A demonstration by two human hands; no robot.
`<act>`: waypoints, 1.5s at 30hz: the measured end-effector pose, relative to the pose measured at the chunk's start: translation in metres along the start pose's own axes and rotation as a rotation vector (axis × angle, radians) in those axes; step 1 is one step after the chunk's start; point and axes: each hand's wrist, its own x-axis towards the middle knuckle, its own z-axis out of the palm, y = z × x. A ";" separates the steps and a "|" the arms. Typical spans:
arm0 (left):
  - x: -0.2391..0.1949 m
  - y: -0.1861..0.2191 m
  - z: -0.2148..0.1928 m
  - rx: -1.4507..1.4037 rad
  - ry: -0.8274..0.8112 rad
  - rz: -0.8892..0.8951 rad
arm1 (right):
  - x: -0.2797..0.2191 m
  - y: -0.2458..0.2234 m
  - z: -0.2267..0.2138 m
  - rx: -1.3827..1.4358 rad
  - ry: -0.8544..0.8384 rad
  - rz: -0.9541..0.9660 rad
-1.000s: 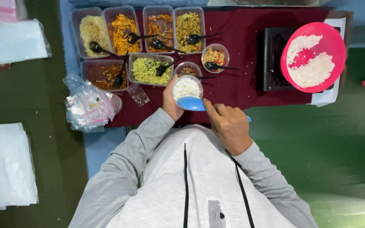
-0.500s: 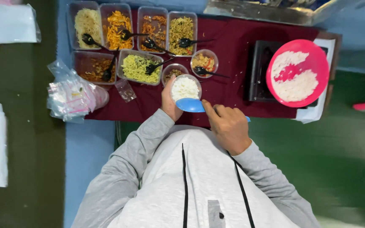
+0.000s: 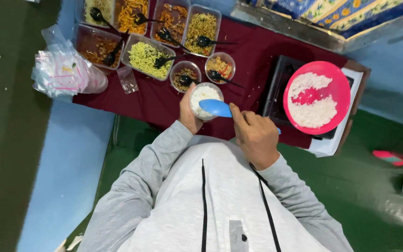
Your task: Packaging food by placing packets into boxes and scooping rice into small containers.
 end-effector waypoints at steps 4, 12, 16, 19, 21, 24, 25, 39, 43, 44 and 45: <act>0.017 -0.022 -0.009 0.005 0.000 0.000 | -0.014 0.019 0.013 0.034 -0.044 0.029; 0.022 -0.046 -0.011 0.002 -0.024 0.019 | -0.024 0.035 0.011 0.059 -0.050 0.003; 0.022 -0.046 -0.012 -0.002 0.000 0.038 | -0.019 0.039 -0.005 0.090 -0.046 0.034; 0.020 -0.046 -0.007 -0.011 0.012 0.049 | -0.025 0.048 0.010 0.065 -0.013 0.024; 0.015 -0.049 -0.004 -0.009 0.011 0.054 | -0.024 0.046 0.017 0.076 -0.015 0.019; 0.010 -0.050 0.000 -0.014 0.014 0.070 | -0.026 0.048 0.015 0.068 -0.002 0.008; 0.006 -0.052 0.000 -0.020 0.020 0.069 | -0.030 0.049 0.010 0.043 0.002 0.009; -0.005 -0.048 0.014 -0.082 0.064 0.080 | -0.029 0.041 0.016 0.142 -0.055 -0.079; -0.007 -0.041 0.019 -0.086 0.076 0.079 | -0.019 0.046 -0.004 0.161 -0.068 -0.032; -0.009 -0.040 0.018 -0.086 0.083 0.073 | -0.024 0.046 -0.005 0.164 -0.075 -0.028; -0.009 -0.036 0.020 -0.089 0.084 0.073 | -0.027 0.049 -0.004 0.171 -0.079 -0.001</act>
